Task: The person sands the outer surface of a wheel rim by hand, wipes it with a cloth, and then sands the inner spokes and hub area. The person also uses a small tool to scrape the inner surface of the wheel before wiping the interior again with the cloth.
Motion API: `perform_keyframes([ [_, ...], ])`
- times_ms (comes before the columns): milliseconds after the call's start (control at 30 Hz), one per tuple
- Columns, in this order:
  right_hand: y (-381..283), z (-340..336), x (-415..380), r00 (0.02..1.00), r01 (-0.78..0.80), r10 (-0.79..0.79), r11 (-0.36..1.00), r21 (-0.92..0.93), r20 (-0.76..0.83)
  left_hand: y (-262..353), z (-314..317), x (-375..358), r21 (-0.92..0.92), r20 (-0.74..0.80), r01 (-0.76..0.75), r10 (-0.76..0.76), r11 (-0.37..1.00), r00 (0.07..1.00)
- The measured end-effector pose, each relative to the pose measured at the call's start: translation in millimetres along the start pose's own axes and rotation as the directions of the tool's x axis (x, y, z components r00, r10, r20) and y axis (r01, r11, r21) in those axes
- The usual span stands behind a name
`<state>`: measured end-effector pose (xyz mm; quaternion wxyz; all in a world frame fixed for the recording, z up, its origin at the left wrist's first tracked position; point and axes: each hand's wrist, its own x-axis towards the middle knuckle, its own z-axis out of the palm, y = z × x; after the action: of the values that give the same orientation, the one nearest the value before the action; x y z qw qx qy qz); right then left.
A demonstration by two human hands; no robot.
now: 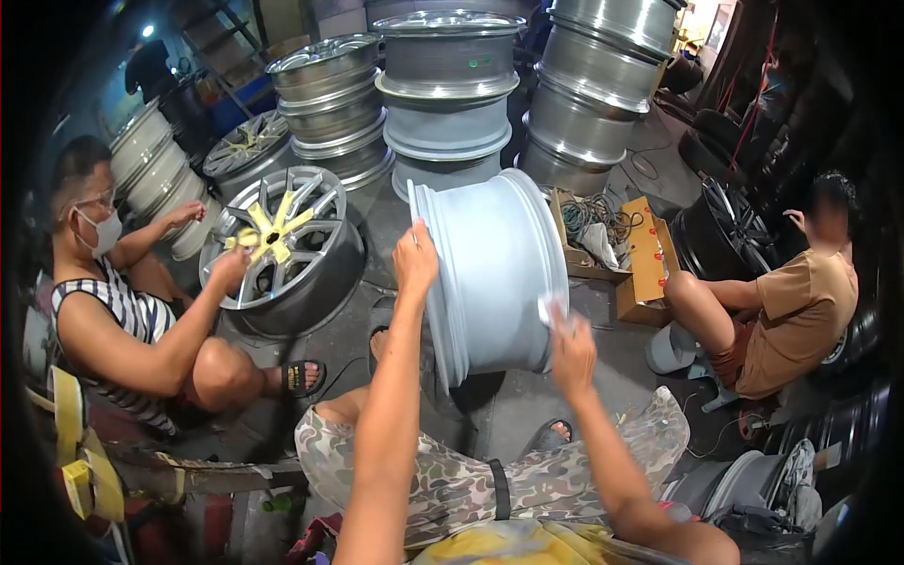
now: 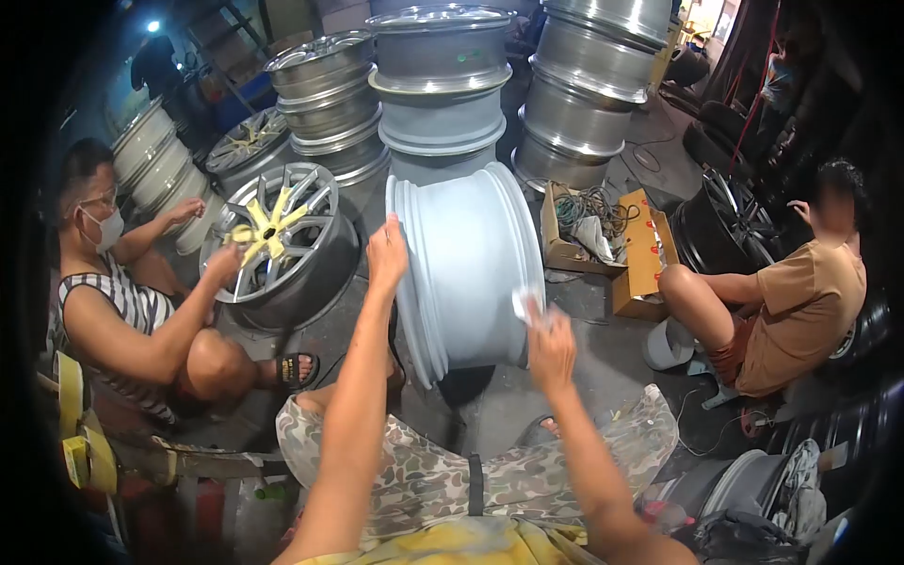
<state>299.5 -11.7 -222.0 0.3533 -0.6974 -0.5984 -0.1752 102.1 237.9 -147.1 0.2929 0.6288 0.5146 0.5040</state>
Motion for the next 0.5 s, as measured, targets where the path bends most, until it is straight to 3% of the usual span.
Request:
perform_keyframes([
  [67, 1, 11, -71, 0.952, -0.276, 0.240, 0.942, 0.190, 0.191, 1, -6, 4, -0.049, 0.078, 0.085, -0.081, 0.995, 0.994],
  [133, -2, 12, -77, 0.959, -0.272, 0.233, 0.914, 0.300, 0.159, 6, -16, -15, -0.022, 0.060, 0.096, -0.094, 0.995, 0.994],
  [167, -3, 14, -80, 0.964, -0.266, 0.240, 0.875, 0.406, 0.114, 0, -21, -33, -0.064, -0.006, -0.017, 0.017, 0.998, 1.000],
  [200, -7, 11, -80, 0.963, -0.271, 0.242, 0.868, 0.416, 0.120, -8, -27, -55, -0.094, -0.069, -0.135, 0.129, 0.986, 0.989],
  [267, -9, 3, -69, 0.940, -0.339, 0.276, 0.810, 0.478, 0.200, -27, -36, -114, -0.096, -0.092, -0.141, 0.132, 0.985, 0.987],
  [333, -8, 4, -66, 0.949, -0.313, 0.243, 0.819, 0.481, 0.203, -73, -30, -176, -0.113, -0.032, -0.048, 0.044, 0.992, 0.999],
  [400, -5, 9, -61, 0.955, -0.278, 0.197, 0.853, 0.441, 0.220, -83, -32, -214, -0.100, 0.132, 0.040, -0.026, 0.994, 0.991],
  [433, -4, 12, -58, 0.957, -0.273, 0.194, 0.853, 0.444, 0.215, -82, -25, -220, -0.105, 0.063, 0.028, -0.022, 0.994, 0.998],
  [500, 1, 12, -56, 0.938, -0.307, 0.207, 0.869, 0.387, 0.280, -96, -21, -212, -0.103, 0.073, 0.022, -0.014, 0.994, 0.997],
])
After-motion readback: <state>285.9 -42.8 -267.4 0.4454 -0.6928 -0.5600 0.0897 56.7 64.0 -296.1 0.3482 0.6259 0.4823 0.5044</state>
